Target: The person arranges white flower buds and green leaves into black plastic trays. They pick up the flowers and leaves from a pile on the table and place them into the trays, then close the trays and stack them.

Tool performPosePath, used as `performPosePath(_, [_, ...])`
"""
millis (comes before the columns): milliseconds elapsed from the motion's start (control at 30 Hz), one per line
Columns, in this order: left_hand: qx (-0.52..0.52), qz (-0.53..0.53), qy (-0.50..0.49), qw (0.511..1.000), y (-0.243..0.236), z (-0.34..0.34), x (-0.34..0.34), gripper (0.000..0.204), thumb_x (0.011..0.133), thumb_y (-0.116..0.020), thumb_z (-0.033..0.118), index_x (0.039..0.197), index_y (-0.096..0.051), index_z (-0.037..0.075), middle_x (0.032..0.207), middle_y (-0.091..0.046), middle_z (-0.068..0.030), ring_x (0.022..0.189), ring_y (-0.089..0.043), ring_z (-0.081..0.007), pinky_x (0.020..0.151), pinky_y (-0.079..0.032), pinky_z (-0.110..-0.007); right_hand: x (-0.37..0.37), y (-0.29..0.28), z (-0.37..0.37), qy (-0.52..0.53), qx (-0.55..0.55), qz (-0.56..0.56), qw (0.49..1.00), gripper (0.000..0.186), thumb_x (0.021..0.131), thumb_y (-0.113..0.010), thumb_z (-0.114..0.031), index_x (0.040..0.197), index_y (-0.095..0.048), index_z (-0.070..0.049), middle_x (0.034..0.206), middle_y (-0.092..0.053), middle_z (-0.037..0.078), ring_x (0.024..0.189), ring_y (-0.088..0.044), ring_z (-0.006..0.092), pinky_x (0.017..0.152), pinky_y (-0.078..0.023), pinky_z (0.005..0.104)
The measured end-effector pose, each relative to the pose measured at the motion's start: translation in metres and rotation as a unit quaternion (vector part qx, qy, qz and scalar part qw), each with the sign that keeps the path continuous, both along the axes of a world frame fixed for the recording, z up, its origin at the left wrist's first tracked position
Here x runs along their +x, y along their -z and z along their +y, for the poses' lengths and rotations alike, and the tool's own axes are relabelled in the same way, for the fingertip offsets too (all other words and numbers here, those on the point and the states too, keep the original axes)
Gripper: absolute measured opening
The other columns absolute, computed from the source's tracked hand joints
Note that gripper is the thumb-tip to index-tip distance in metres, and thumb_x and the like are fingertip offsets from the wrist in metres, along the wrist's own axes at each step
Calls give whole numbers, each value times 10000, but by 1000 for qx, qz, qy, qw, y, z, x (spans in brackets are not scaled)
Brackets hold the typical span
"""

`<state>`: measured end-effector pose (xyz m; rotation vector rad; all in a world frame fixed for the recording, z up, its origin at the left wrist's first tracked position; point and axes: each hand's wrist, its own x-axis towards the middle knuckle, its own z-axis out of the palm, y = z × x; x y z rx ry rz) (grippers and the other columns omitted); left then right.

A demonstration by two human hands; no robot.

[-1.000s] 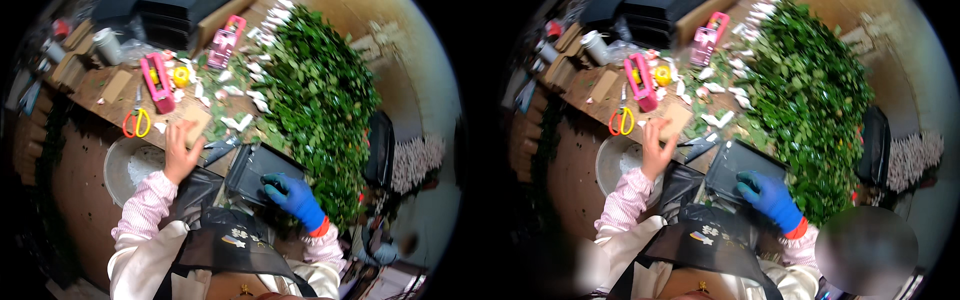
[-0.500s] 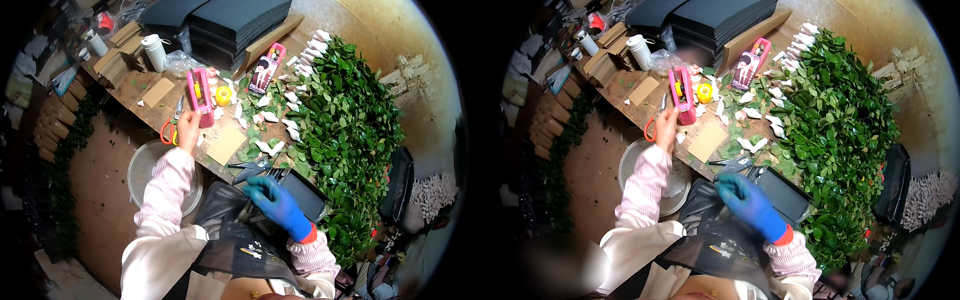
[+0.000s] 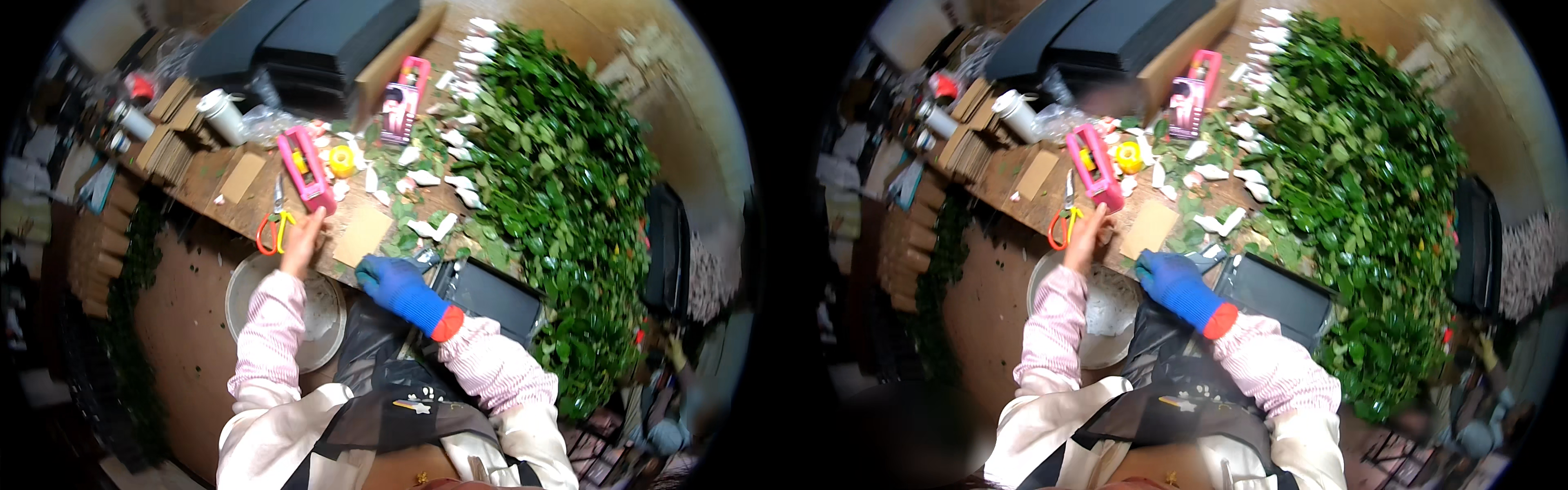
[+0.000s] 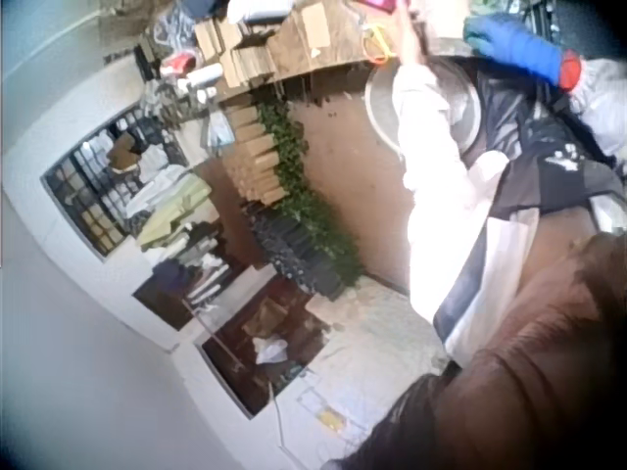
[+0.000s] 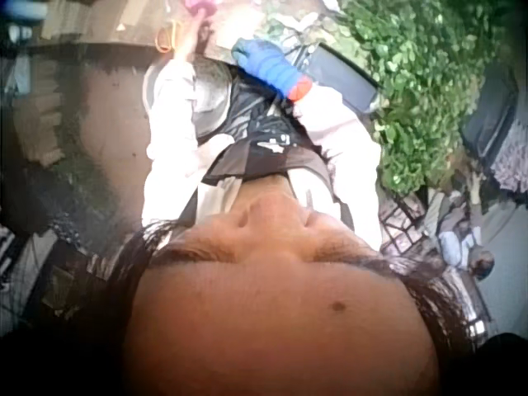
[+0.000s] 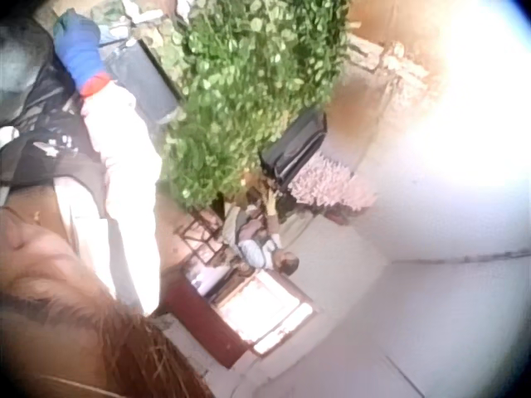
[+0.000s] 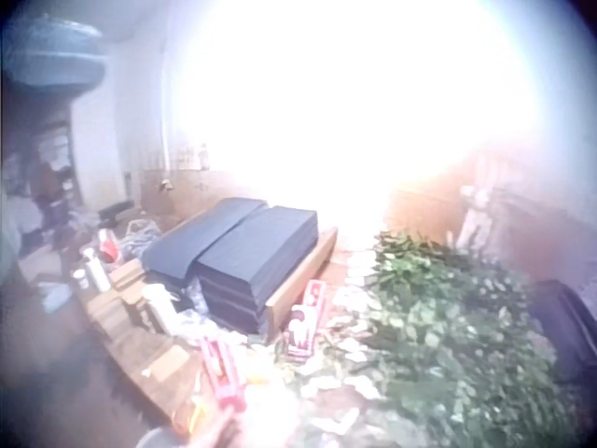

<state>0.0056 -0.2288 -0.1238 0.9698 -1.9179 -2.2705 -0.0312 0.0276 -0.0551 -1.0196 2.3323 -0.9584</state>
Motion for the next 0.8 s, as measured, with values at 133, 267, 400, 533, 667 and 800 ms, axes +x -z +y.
performPosePath(133, [-69, -23, 45, 996, 22, -28, -43, 340, 1013, -733, 322, 1061, -773, -12, 862, -756, -49, 764, -706, -120, 702, -568, -273, -4, 13, -16, 31, -19, 92, 995, 192, 907, -651, -269, 1037, -679, -131, 836, -721, 190, 805, -709, 429, 714, -533, 569])
performPosePath(267, [35, -56, 90, 994, 11, -33, -51, 286, 1061, -633, 244, 1144, -740, -8, 852, -763, -58, 590, -559, -80, 593, -525, -257, -4, 6, -23, -15, 113, 74, 991, 225, 900, -670, -187, 1107, -723, -118, 1023, -781, 157, 984, -765, 375, 810, -590, 511])
performPosePath(400, [62, -133, 116, 982, 0, -48, -59, 224, 1025, -617, 206, 1109, -746, 42, 809, -754, -37, 558, -490, -42, 461, -296, -226, 0, -11, -24, -39, 179, 127, 975, 220, 921, -666, -195, 1124, -718, -128, 1036, -789, 127, 1009, -770, 345, 820, -590, 494])
performPosePath(533, [-115, -271, 225, 929, 6, -20, -59, 217, 982, -616, 170, 1006, -774, 23, 786, -767, -54, 548, -571, -110, 453, -352, -274, 10, -30, -17, -53, 200, 136, 969, 217, 904, -683, -200, 1103, -728, -127, 1021, -789, 113, 1020, -766, 338, 816, -588, 482])
performPosePath(667, [-122, 5, 152, 981, -40, 63, -42, 210, 1001, -681, 150, 1076, -800, -5, 1018, -771, -62, 820, -691, -182, 759, -541, -301, 38, -66, 36, -39, 38, 161, 985, 187, 907, -680, -220, 1055, -732, -118, 969, -769, 133, 896, -768, 293, 734, -572, 473])
performPosePath(800, [-359, 276, 371, 811, -125, 170, -29, 163, 924, -765, 185, 1055, -860, 164, 1336, -675, -128, 1296, -563, -291, 1137, -392, -458, 77, -105, 157, -4, -299, -117, 947, 237, 1014, -680, -276, 1112, -727, -65, 985, -755, 92, 888, -736, 239, 801, -575, 406])
